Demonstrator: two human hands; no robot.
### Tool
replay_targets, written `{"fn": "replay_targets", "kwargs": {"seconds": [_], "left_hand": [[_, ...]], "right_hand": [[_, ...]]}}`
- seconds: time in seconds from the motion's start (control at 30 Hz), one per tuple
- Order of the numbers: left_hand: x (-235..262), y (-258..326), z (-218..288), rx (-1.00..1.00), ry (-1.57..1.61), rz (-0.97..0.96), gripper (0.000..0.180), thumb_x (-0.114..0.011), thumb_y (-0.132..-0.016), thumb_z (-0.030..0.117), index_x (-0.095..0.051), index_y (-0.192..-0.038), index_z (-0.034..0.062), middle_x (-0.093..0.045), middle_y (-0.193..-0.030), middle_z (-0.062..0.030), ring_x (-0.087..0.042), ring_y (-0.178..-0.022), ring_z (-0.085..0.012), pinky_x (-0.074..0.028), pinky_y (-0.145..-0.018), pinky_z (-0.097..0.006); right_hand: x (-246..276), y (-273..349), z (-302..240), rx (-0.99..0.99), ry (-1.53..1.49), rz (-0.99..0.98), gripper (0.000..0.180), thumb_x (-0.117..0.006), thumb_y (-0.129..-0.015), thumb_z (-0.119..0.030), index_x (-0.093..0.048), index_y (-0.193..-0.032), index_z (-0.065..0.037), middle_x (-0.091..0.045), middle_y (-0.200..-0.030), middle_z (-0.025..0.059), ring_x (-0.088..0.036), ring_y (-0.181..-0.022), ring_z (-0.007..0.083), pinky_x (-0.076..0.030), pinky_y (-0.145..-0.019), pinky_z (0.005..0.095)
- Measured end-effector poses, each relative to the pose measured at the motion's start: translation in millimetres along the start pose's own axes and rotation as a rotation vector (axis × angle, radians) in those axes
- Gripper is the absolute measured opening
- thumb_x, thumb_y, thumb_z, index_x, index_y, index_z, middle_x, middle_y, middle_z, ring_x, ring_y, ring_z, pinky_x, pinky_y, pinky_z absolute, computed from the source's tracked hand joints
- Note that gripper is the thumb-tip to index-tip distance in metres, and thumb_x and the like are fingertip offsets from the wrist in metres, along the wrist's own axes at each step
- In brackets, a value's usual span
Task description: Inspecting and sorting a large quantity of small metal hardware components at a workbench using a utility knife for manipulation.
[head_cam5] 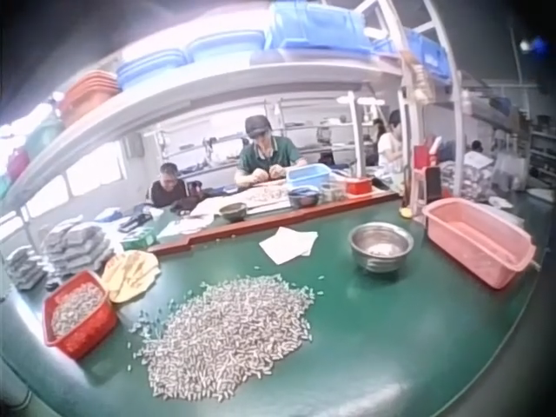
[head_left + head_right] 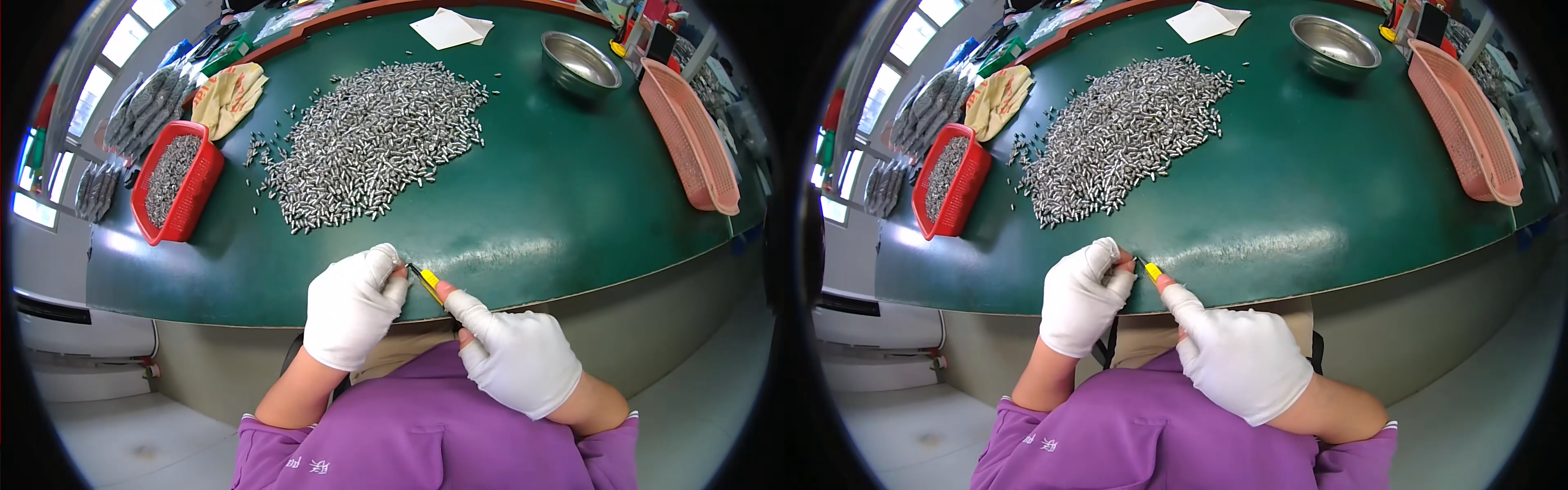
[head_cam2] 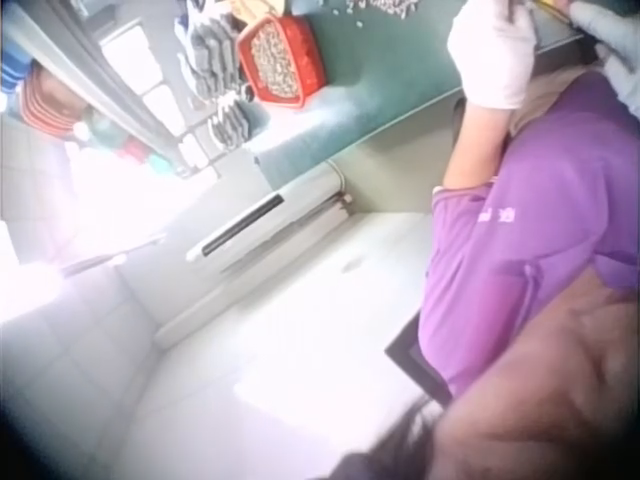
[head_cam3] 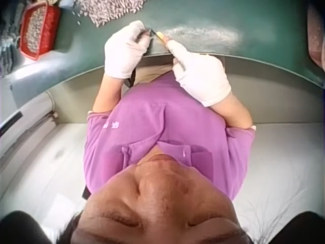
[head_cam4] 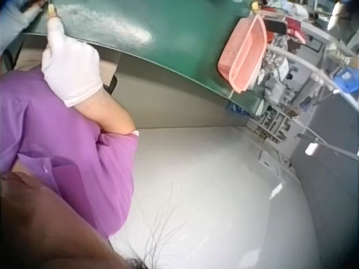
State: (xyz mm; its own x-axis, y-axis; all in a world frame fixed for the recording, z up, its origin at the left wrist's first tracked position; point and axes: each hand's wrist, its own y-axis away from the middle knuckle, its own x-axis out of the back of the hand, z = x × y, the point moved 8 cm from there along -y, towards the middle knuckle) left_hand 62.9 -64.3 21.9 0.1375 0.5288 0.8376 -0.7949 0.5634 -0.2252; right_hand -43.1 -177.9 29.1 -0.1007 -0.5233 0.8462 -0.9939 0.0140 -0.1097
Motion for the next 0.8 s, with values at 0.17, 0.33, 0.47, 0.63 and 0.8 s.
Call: {"fn": "replay_targets", "kwargs": {"seconds": [0.17, 0.33, 0.47, 0.63, 0.8], "left_hand": [[1, 4, -3, 0.016, 0.009, -0.018, 0.007, -0.066, -0.080, 0.014, -0.060, -0.083, 0.0108, -0.063, -0.071, -0.0098, -0.063, -0.067, -0.0310, -0.049, -0.059, -0.041], [0, 3, 1, 0.002, 0.011, -0.002, 0.007, -0.066, -0.077, 0.005, -0.059, -0.078, 0.0068, -0.062, -0.070, -0.0123, -0.062, -0.063, -0.0304, -0.048, -0.057, -0.036], [4, 3, 3, -0.018, -0.020, 0.033, 0.008, -0.067, -0.077, 0.007, -0.059, -0.078, 0.0080, -0.061, -0.069, -0.0121, -0.062, -0.064, -0.0310, -0.048, -0.057, -0.038], [2, 3, 4, -0.005, -0.027, 0.025, 0.008, -0.067, -0.078, 0.011, -0.060, -0.080, 0.0098, -0.062, -0.069, -0.0105, -0.063, -0.066, -0.0305, -0.049, -0.058, -0.039], [4, 2, 0, 0.026, 0.004, 0.063, 0.008, -0.068, -0.078, 0.012, -0.061, -0.082, 0.0101, -0.065, -0.072, -0.0103, -0.065, -0.067, -0.0302, -0.051, -0.061, -0.039]], "right_hand": [[-2, 3, -5, -0.027, 0.036, -0.007, 0.054, -0.060, -0.078, -0.008, -0.057, -0.132, -0.011, -0.059, -0.056, 0.0085, -0.059, -0.047, 0.0245, -0.050, -0.048, 0.0373], [-12, 11, -2, -0.045, 0.054, 0.027, 0.053, -0.061, -0.080, -0.010, -0.057, -0.133, -0.011, -0.057, -0.054, 0.0076, -0.057, -0.045, 0.0243, -0.048, -0.047, 0.0374], [-5, 5, -6, 0.009, 0.065, 0.039, 0.052, -0.060, -0.080, -0.010, -0.057, -0.132, -0.010, -0.056, -0.053, 0.0074, -0.056, -0.045, 0.0238, -0.048, -0.047, 0.0372], [5, 1, -9, 0.031, 0.155, -0.008, 0.052, -0.061, -0.078, -0.008, -0.059, -0.130, -0.010, -0.057, -0.054, 0.0081, -0.057, -0.045, 0.0242, -0.048, -0.048, 0.0369], [14, 2, 5, -0.023, 0.120, 0.078, 0.054, -0.060, -0.079, -0.006, -0.058, -0.132, -0.014, -0.063, -0.069, 0.0118, -0.061, -0.056, 0.0285, -0.051, -0.056, 0.0386]]}}
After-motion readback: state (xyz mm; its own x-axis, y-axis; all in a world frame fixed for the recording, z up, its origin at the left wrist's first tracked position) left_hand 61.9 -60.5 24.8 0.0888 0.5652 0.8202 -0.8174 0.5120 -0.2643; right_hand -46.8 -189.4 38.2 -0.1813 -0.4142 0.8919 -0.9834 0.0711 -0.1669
